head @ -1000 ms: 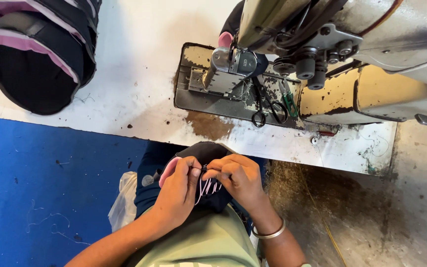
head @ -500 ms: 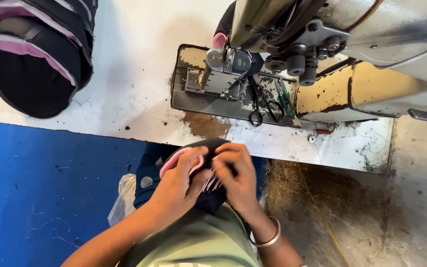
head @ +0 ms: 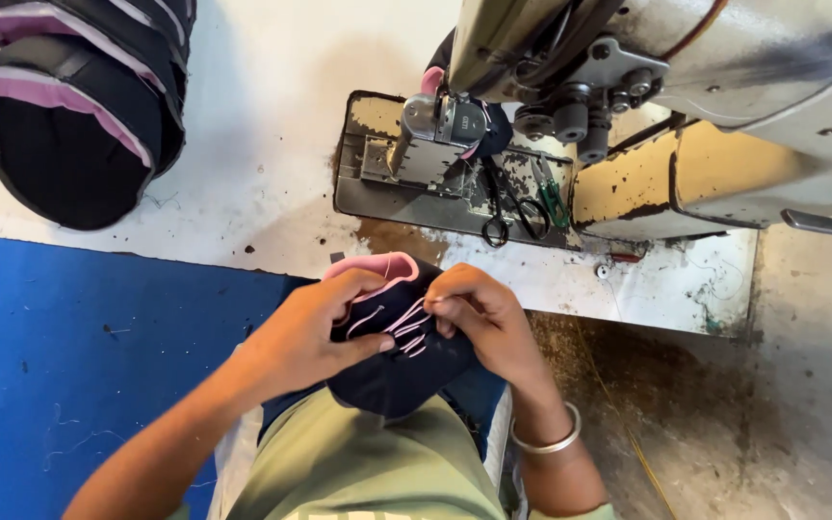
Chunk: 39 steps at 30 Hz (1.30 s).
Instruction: The person sews pink elastic straps onto black shoe uppers using an industrial post-bed sewing machine, guiding the fabric under the needle and stitching across the strap. They finish each upper, set it on the table with completed pairs, and begin stitching the next upper.
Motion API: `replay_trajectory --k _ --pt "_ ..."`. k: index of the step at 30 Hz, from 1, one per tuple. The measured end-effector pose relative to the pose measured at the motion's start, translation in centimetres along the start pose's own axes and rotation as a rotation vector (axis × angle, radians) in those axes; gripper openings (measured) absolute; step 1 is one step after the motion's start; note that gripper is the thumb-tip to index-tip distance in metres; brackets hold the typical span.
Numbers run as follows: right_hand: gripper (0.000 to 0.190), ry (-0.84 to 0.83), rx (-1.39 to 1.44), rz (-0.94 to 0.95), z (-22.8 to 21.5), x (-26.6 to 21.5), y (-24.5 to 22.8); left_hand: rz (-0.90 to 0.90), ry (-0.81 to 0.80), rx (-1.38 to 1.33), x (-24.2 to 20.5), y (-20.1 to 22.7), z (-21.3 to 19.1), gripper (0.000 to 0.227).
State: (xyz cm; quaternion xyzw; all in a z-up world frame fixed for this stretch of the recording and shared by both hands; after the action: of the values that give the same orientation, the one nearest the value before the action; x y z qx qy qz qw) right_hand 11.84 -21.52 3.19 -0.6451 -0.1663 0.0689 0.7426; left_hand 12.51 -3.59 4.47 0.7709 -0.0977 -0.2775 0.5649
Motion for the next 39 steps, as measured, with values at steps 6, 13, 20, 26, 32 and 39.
replay_trajectory --k 6,13,20,26,32,39 --pt "0.016 -0.144 -0.535 -0.043 1.8 3.0 -5.8 -0.085 -0.101 0.040 0.6 1.6 0.3 0.058" --pt "0.020 -0.239 -0.779 -0.157 3.6 3.3 -8.0 0.131 -0.096 -0.122 0.3 2.8 0.0 0.043" --pt "0.028 -0.309 -1.101 -0.277 5.6 3.3 -10.0 0.110 -0.072 -0.145 0.4 2.2 0.5 0.031" --pt "0.023 -0.288 -1.154 -0.264 6.0 2.8 -9.7 0.128 0.024 -0.028 0.5 1.5 0.6 0.025" --pt "0.026 -0.093 -0.734 0.040 2.4 2.6 -8.0 0.268 0.065 0.016 -1.5 3.2 0.0 0.024" --pt "0.026 -0.470 -0.540 -0.141 4.1 2.4 -8.0 0.259 -0.007 0.123 -2.1 3.9 1.7 0.031"
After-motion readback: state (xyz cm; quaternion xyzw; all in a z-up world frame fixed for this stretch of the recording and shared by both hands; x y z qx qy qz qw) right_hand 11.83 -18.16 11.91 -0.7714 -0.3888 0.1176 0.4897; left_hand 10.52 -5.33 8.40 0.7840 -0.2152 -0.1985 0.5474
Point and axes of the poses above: each hand's wrist, its own x-axis towards the middle knuckle, its own z-axis out of the palm, y = z × x, the point moved 9 cm from there along x, towards the middle knuckle, and after that the axes turned 10 degrees about -z, right-handed, at the moved point
